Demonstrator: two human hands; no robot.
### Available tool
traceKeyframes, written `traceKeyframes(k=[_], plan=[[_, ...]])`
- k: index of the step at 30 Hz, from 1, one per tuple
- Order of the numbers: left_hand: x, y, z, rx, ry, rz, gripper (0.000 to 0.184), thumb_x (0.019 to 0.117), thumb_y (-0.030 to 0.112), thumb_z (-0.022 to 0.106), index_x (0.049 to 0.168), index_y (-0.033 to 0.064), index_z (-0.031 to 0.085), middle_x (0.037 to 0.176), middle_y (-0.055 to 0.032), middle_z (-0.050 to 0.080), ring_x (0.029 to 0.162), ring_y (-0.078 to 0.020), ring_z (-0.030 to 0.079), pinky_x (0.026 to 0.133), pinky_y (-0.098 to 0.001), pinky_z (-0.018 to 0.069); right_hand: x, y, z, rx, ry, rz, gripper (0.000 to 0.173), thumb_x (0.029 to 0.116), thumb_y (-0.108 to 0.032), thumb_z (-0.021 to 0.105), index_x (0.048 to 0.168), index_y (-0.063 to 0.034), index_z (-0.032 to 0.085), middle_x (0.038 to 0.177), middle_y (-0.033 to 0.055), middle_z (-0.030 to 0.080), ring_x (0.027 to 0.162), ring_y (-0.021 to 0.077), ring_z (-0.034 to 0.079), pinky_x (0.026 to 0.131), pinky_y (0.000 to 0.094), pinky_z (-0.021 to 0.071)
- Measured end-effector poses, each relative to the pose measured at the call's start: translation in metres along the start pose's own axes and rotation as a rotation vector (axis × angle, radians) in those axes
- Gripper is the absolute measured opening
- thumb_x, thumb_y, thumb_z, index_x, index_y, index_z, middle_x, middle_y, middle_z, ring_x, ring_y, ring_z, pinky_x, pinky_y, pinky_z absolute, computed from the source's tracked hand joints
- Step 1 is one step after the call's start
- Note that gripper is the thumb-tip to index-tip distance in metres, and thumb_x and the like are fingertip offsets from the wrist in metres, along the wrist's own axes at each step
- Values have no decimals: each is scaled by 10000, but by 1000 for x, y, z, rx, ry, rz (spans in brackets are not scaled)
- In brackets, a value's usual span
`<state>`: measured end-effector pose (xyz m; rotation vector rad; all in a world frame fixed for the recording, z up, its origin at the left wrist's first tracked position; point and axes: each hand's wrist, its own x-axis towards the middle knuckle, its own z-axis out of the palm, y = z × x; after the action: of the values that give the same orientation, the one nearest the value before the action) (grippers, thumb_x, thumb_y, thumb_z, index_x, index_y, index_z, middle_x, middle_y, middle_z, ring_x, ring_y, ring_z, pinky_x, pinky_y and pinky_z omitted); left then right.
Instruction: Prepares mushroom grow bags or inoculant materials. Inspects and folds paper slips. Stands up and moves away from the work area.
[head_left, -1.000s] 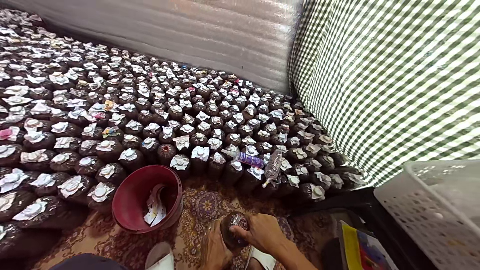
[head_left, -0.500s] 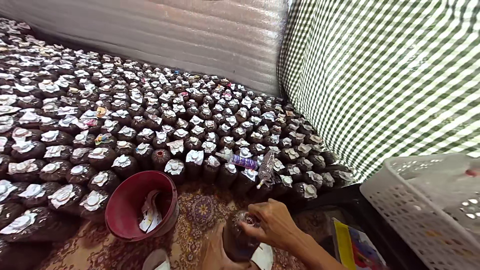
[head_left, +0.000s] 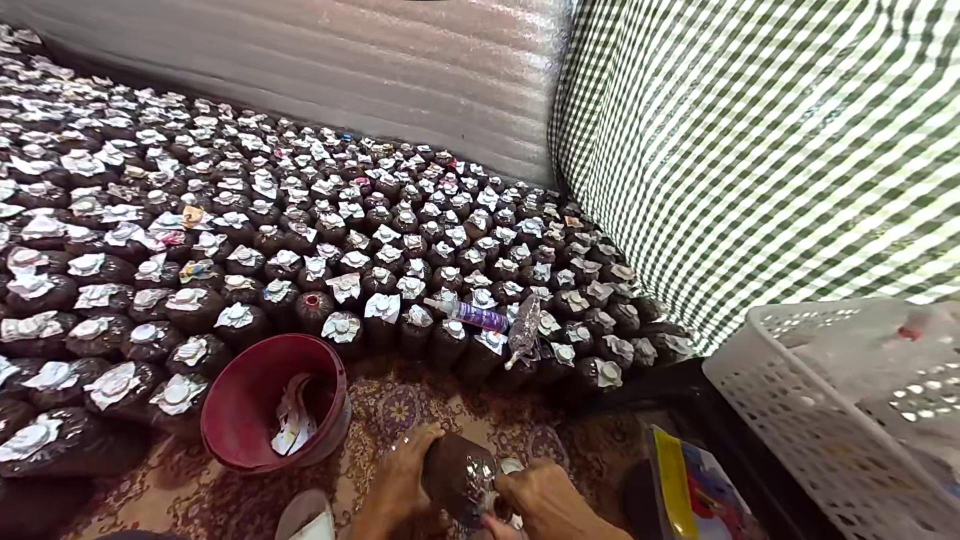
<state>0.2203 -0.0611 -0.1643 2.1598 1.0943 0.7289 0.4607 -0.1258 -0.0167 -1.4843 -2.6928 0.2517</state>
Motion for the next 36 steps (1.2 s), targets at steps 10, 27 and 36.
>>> traceKeyframes(k=[10,27,36], plan=[[-36,6,34,-193,-268,-606,994,723,256,874,1548,2,380,1428,-223,577,1317,-357,569,1120,-542,439,86,-9,29,113,-396,247,671,958,-658,456,948,-28,690,852,201,711,892,401,715,767,609,528],[-11,-10,42,-4,-97,-585,1151,647,456,925,1563,48,359,1522,-152,507,1377,-276,529,1143,-425,439,105,50,81,586,-543,710,726,925,-731,540,1175,-71,710,1105,189,716,1072,371,683,949,629,510],[-9,1,35,6,-169,-657,1263,631,445,946,1600,18,258,1567,-180,450,1415,-322,485,1177,-455,393,86,143,73,690,566,1180,362,994,-231,658,1275,-3,638,1152,200,692,1042,341,684,924,548,547]])
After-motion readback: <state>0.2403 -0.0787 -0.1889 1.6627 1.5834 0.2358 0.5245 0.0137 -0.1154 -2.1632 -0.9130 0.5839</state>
